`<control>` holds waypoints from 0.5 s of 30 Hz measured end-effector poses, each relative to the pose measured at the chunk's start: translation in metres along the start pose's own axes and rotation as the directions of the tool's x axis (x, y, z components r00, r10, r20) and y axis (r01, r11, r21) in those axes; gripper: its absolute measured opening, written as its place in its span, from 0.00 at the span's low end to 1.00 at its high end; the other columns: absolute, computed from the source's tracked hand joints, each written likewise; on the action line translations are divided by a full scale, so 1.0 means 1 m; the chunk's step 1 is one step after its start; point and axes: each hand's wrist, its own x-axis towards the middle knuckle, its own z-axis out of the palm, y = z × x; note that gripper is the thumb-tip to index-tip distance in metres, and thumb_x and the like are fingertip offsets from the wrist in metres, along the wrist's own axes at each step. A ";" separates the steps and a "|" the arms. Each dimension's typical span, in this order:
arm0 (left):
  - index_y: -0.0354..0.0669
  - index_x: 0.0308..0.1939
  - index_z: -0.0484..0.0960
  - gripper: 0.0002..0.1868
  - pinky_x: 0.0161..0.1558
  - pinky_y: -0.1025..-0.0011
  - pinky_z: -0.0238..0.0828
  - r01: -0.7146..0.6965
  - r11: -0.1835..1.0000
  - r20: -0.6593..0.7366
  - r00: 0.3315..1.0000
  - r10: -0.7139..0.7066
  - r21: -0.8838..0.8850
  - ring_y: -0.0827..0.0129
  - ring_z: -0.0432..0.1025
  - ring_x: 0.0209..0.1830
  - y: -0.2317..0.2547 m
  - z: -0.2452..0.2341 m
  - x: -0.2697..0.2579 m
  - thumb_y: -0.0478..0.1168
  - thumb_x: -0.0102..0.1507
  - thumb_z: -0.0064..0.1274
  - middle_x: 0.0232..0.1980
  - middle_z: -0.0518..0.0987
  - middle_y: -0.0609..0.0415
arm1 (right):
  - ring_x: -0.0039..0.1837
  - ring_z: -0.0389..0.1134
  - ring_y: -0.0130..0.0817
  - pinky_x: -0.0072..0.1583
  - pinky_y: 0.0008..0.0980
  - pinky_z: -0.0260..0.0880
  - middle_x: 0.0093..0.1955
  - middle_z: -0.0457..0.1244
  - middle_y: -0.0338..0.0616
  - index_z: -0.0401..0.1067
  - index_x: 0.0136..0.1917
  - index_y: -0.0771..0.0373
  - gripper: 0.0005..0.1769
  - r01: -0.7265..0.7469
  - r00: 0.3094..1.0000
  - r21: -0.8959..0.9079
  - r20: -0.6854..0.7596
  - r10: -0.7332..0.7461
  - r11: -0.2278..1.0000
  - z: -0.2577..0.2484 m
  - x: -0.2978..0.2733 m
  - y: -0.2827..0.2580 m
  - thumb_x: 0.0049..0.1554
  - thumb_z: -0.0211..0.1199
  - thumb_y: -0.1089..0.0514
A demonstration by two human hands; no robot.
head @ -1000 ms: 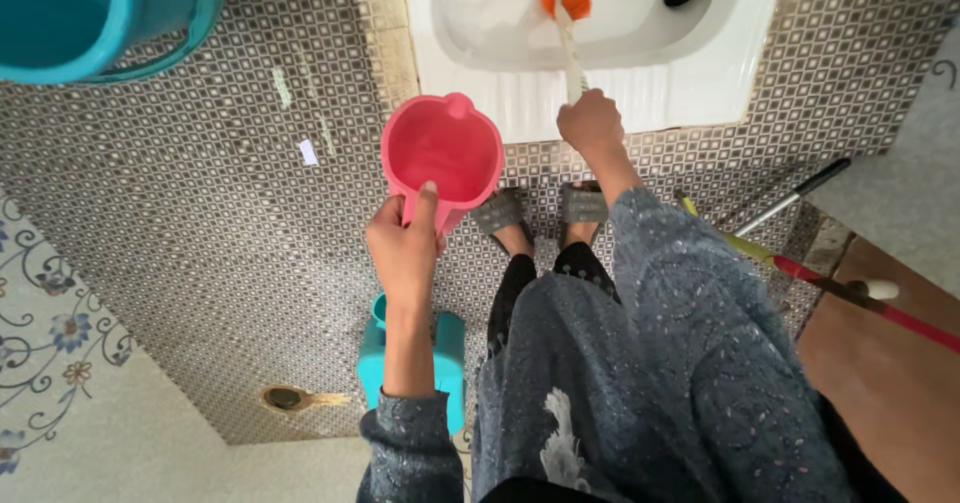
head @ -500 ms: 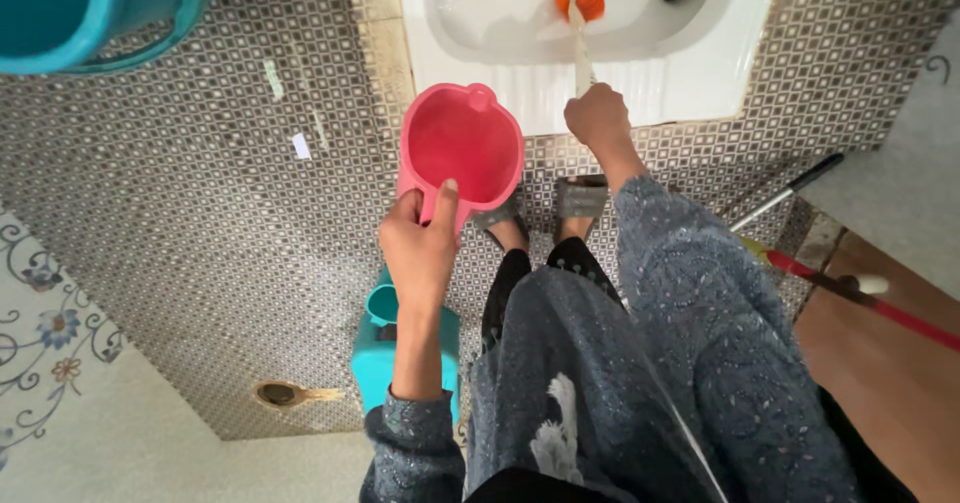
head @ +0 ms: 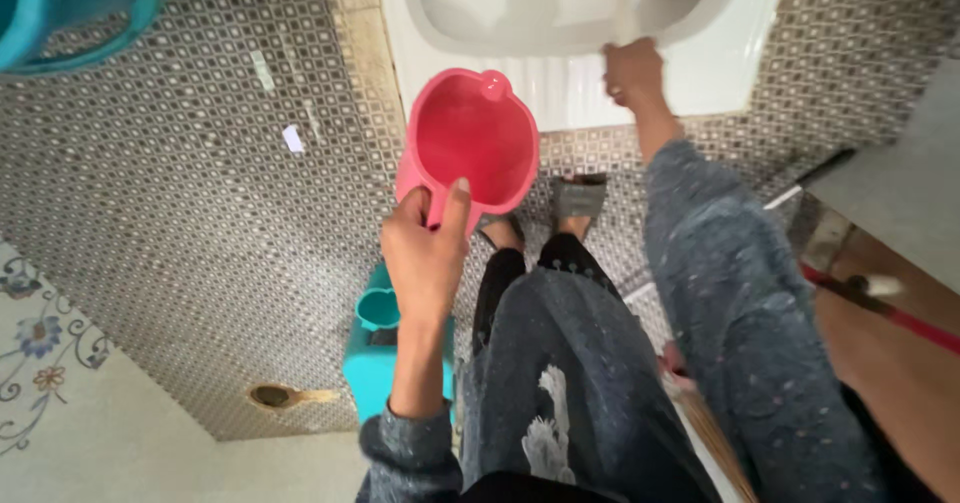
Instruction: The person scoops water from a blue bucket into a pink cup and pours it into a squat toilet. They then use a toilet brush to scrub the toilet bowl while repeatedly refilling the cup and pouring water into the bowl.
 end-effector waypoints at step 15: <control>0.36 0.21 0.68 0.25 0.20 0.66 0.59 0.055 0.999 0.021 0.998 -0.055 0.000 0.76 0.63 0.15 0.002 0.031 -0.003 0.48 0.63 0.60 0.16 0.65 0.53 | 0.35 0.70 0.41 0.36 0.42 0.70 0.39 0.69 0.57 0.72 0.54 0.71 0.24 0.070 0.984 -0.337 0.175 -0.010 0.939 -0.039 -0.091 0.009 0.56 0.69 0.49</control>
